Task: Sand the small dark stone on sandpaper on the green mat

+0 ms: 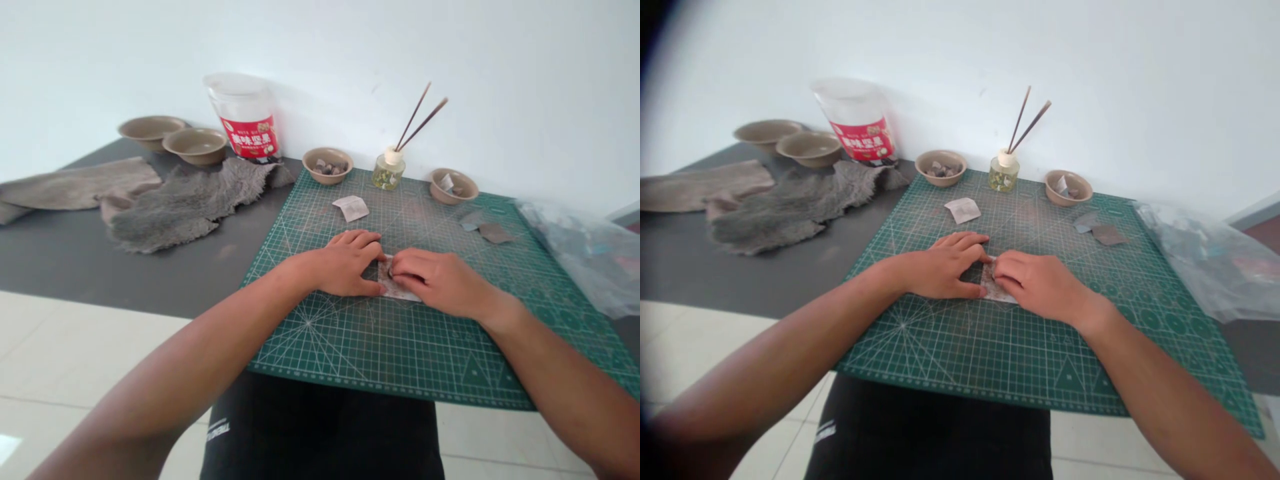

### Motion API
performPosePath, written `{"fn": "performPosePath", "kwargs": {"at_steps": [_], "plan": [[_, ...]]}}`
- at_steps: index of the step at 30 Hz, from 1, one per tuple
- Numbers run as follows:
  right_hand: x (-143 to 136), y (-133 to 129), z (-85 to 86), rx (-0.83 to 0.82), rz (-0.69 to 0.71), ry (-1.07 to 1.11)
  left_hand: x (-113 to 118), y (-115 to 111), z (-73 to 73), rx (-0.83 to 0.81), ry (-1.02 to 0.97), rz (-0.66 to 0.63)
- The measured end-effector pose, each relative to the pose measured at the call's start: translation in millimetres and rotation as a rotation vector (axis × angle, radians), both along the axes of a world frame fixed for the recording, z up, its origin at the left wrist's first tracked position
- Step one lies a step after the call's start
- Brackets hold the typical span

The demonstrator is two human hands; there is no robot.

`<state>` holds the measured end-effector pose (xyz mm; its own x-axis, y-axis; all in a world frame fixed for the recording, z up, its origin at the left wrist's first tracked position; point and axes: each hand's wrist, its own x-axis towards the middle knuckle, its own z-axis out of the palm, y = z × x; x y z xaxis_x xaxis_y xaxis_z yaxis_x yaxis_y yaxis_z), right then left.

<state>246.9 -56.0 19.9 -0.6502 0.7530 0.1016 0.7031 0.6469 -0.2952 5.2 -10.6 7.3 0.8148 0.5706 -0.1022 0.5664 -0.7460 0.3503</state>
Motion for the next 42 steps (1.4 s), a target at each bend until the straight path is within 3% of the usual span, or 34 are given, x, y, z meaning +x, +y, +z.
{"fn": "performPosePath", "kwargs": {"at_steps": [4,9,14,20,25,30,35,39,42], "plan": [[2,2,1.3,0.019,-0.104,-0.036,1,0,-0.2,0.001,0.01,0.007],[-1,-3,0.4,-0.016,0.046,-0.009,1,0,0.6,-0.009,0.009,-0.009],[2,2,-1.0,0.052,-0.111,-0.024,1,0,1.1,-0.004,0.013,0.005],[-1,-3,0.5,-0.024,0.032,-0.017,1,0,1.2,-0.011,0.012,-0.011],[2,-1,1.9,0.059,-0.148,-0.069,1,0,1.4,-0.006,0.026,0.006],[0,-6,1.7,-0.031,0.016,-0.038,1,0,0.6,0.003,0.008,-0.011],[3,-1,2.1,0.05,-0.154,-0.098,1,0,0.2,0.002,0.019,0.002],[2,-8,4.1,-0.047,-0.013,-0.093,0,-1,1.2,-0.01,0.017,-0.012],[-5,-11,-1.5,0.003,0.034,-0.072,0,-1,2.2,-0.009,0.025,-0.02]]}}
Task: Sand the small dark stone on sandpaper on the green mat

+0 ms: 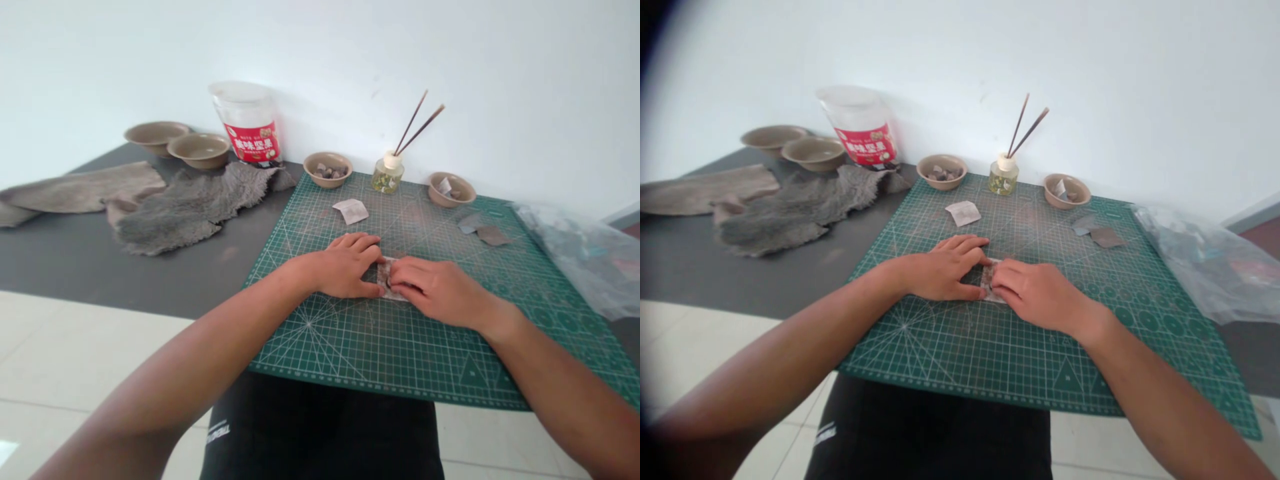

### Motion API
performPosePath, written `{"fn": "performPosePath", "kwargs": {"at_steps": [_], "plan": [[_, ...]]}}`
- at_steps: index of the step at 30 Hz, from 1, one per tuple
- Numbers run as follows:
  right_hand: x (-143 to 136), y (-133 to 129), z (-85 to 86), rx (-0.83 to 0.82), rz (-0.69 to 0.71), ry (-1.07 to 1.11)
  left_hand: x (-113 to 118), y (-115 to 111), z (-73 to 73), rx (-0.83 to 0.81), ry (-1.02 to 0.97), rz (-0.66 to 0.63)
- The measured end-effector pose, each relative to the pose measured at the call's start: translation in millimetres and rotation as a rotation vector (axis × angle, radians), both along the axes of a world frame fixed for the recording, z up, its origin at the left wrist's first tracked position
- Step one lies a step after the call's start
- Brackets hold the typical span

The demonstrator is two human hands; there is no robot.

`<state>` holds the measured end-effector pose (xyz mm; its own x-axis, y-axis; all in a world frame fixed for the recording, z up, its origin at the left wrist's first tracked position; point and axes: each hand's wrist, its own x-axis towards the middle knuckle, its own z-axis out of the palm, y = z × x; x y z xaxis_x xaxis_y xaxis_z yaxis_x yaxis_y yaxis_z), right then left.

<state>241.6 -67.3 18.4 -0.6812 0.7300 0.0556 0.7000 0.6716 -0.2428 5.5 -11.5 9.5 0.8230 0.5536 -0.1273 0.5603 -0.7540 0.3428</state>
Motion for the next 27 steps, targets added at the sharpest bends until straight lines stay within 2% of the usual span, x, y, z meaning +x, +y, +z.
{"fn": "performPosePath", "kwargs": {"at_steps": [3,5,7,9,11,13,15,17,27], "plan": [[0,6,-2.8,0.09,-0.129,-0.01,1,0,0.6,0.007,0.022,0.01],[4,9,0.1,0.092,-0.188,-0.03,1,-1,0.4,0.009,0.023,0.013],[8,9,4.6,0.032,-0.147,-0.039,1,-1,0.0,0.007,0.016,0.012],[7,5,6.9,-0.04,-0.048,-0.035,0,-1,-0.1,0.002,0.017,0.008],[4,1,5.3,-0.055,0.005,-0.022,0,-1,0.0,-0.001,0.022,0.005],[1,1,1.4,-0.001,-0.027,-0.008,0,-1,0.1,0.001,0.026,0.007],[1,5,-1.9,0.069,-0.117,0.005,1,-1,0.1,0.005,0.026,0.01],[5,10,-2.8,0.08,-0.161,0.006,1,-1,0.2,0.003,0.024,0.009],[13,6,1.1,-0.04,-0.098,0.048,0,0,3.1,-0.026,0.035,0.012]]}}
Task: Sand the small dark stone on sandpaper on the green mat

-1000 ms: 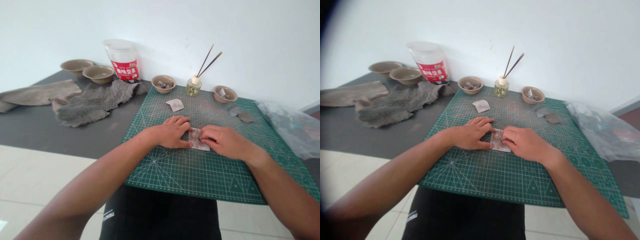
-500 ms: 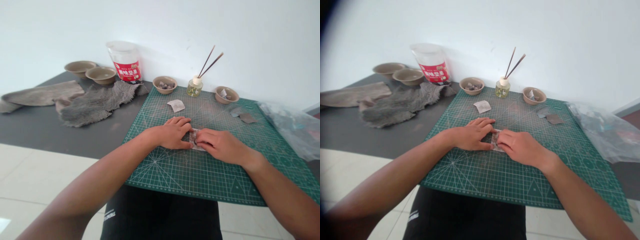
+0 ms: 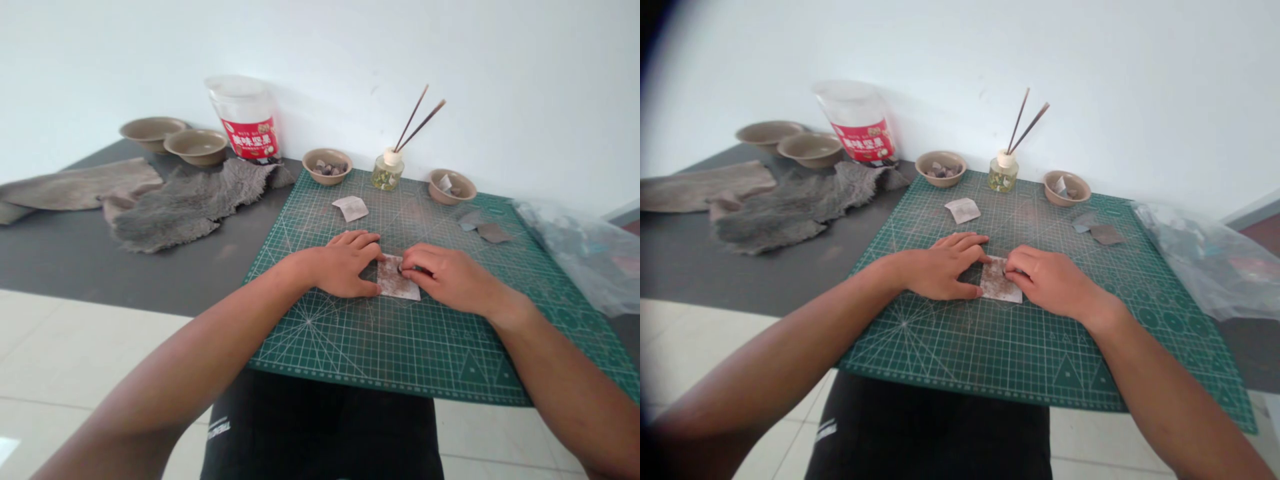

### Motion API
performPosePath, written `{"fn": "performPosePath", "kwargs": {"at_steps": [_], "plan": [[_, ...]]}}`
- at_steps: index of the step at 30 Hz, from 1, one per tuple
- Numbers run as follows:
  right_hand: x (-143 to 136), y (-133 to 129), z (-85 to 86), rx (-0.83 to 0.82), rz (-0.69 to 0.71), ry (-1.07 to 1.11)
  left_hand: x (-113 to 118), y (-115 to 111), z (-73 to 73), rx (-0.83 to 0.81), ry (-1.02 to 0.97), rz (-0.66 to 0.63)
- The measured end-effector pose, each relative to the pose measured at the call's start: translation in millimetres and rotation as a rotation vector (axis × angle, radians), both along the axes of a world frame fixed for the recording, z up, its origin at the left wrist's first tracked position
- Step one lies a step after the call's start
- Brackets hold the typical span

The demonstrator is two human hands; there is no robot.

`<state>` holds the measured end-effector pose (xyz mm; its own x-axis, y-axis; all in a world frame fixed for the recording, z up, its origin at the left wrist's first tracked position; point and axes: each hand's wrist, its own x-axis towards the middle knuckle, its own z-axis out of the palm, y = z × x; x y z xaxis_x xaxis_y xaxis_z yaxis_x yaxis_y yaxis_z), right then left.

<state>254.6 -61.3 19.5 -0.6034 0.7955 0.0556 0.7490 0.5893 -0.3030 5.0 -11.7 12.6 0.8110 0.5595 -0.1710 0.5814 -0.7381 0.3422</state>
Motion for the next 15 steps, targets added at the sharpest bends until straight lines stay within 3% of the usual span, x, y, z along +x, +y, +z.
{"fn": "performPosePath", "kwargs": {"at_steps": [5,11,15], "plan": [[-9.1,-3.8,-2.7,0.007,0.099,0.027,0.0,1.2,-2.4,0.007,-0.009,0.002],[-8.0,3.5,-4.0,0.099,-0.017,0.011,-1.1,1.4,-2.6,0.013,-0.021,-0.007],[-8.0,-0.8,-1.8,0.04,0.091,0.026,-2.4,0.7,-2.0,0.013,-0.029,-0.008]]}}
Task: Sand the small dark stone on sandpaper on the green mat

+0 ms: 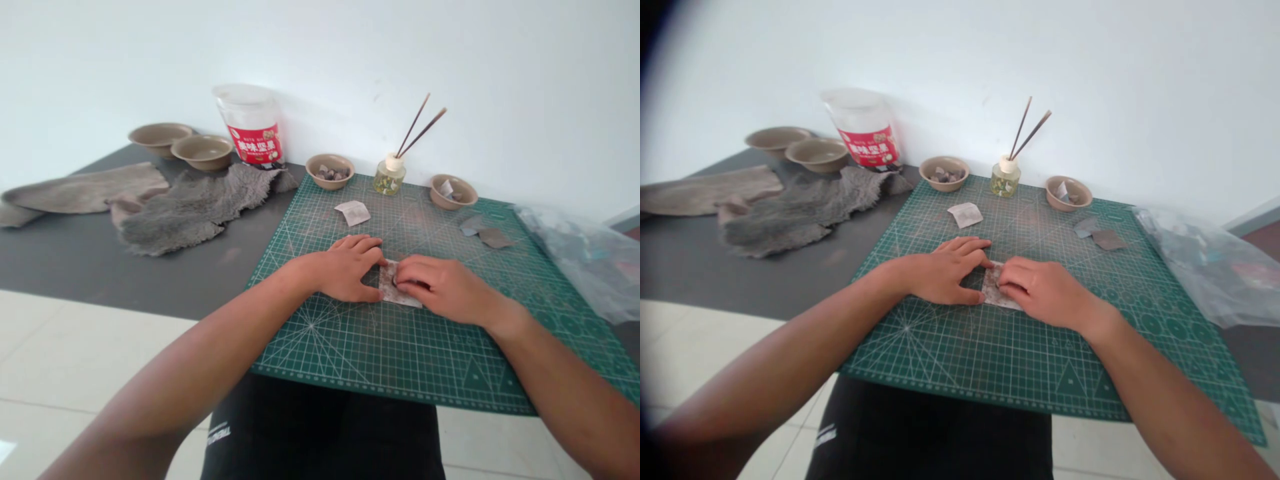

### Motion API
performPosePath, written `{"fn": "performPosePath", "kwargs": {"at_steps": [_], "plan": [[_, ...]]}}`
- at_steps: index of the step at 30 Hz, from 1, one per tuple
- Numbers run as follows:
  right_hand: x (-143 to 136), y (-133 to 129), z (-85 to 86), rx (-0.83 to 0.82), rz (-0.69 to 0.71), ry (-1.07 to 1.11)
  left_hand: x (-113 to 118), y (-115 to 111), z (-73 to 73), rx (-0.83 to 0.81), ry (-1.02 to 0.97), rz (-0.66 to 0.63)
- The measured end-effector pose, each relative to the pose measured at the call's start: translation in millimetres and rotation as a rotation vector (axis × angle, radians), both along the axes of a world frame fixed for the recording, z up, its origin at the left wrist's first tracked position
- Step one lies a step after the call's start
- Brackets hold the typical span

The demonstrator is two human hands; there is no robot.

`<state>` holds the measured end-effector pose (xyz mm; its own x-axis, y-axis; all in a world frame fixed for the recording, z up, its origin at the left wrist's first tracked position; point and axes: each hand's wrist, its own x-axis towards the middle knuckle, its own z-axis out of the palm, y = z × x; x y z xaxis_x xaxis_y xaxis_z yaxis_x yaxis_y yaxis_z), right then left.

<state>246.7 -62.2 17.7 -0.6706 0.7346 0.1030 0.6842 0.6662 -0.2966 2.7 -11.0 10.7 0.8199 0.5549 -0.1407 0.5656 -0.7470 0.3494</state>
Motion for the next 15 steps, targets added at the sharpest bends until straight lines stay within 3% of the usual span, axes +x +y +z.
{"fn": "performPosePath", "kwargs": {"at_steps": [2,6,11,15], "plan": [[-1.6,-2.6,0.0,-0.01,0.021,-0.002,-0.5,-0.6,0.5,0.001,-0.004,-0.004],[-2.7,-2.6,-2.9,0.026,-0.093,0.007,-1.0,-1.8,0.8,0.022,-0.011,-0.004],[-5.1,-2.1,-6.6,0.053,-0.022,-0.007,-1.2,-1.5,-0.7,0.031,-0.021,-0.015],[-0.7,0.3,-1.8,0.075,-0.119,-0.014,-0.9,-1.2,-1.4,0.029,-0.017,-0.008]]}}
